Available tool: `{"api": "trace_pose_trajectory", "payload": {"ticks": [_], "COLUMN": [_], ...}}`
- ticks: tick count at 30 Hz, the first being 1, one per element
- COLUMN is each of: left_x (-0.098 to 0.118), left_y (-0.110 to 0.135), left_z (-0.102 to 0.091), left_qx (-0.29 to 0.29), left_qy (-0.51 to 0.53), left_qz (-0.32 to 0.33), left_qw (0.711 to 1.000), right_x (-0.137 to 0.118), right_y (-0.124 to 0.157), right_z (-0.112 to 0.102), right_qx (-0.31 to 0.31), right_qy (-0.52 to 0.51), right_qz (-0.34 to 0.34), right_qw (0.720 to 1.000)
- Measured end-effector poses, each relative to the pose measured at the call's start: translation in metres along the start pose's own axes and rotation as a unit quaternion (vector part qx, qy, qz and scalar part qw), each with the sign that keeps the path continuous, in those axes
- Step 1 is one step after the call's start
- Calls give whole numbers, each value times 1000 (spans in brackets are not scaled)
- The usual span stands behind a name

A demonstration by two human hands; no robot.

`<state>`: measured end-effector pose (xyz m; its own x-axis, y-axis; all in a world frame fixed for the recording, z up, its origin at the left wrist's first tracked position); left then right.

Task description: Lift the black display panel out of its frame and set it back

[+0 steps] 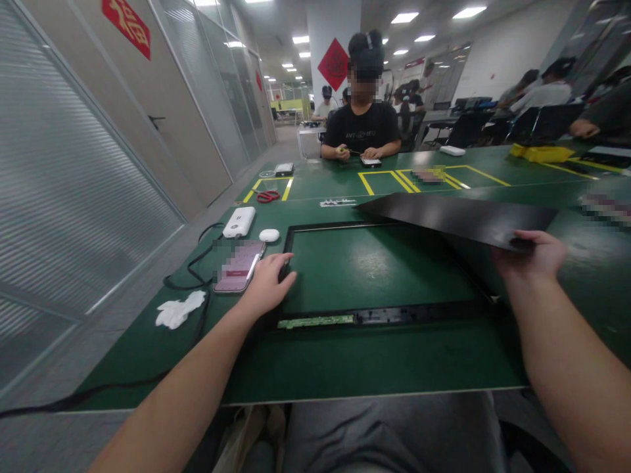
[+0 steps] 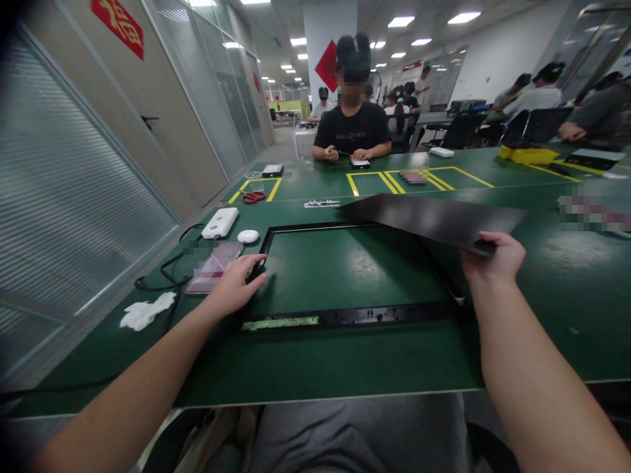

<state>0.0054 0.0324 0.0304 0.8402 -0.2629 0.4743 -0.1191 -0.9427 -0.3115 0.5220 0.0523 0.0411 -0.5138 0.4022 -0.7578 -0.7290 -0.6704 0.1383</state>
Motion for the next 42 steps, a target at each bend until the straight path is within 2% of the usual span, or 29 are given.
{"api": "trace_pose_trajectory", "payload": {"ticks": [3,5,7,10,12,13,15,19,22,27,31,36,42], "left_x": [1,0,-2,-2,1,2,4,6,6,6,6,1,1], "left_y": [-1,-2,-2,0,0,0,1,0,-1,-2,-3,-3,-1], "left_z": [-5,-6,-7,-7,-8,-8,-11,-16,-18,-25,-29,-29,-20], "left_qx": [41,63,83,103,91,80,56,37,39,65,93,126,113], "left_qy": [81,189,319,487,565,590,617,615,605,580,592,595,573], "left_qz": [-43,-94,-155,-232,-263,-273,-280,-265,-252,-247,-229,-225,-235], "left_qw": [995,975,931,836,777,756,733,742,755,773,767,761,777], "right_x": [0,0,0,0,0,-1,-3,-1,3,16,29,28,23], "right_y": [11,17,21,28,34,38,47,60,61,55,43,25,20], "right_z": [4,5,8,13,16,18,23,30,31,27,18,10,6], "right_qx": [11,15,-9,-81,-130,-153,-190,-216,-210,-243,-215,-151,-115], "right_qy": [-24,-10,4,21,53,72,114,213,271,316,339,362,442], "right_qz": [23,29,34,40,42,37,16,9,50,130,174,102,33], "right_qw": [999,999,999,996,989,985,975,953,938,908,899,914,889]}}
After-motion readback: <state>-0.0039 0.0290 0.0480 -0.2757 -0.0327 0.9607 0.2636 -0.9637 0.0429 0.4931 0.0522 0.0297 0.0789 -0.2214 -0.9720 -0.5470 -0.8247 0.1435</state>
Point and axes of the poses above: each hand's wrist, its own y-axis away from the middle knuckle, its own z-axis out of the palm, x = y × z, the point moved 5 cm from there along -y, towards the middle knuckle, and after that the axes turned 5 degrees about x, right-handed, at the moved point
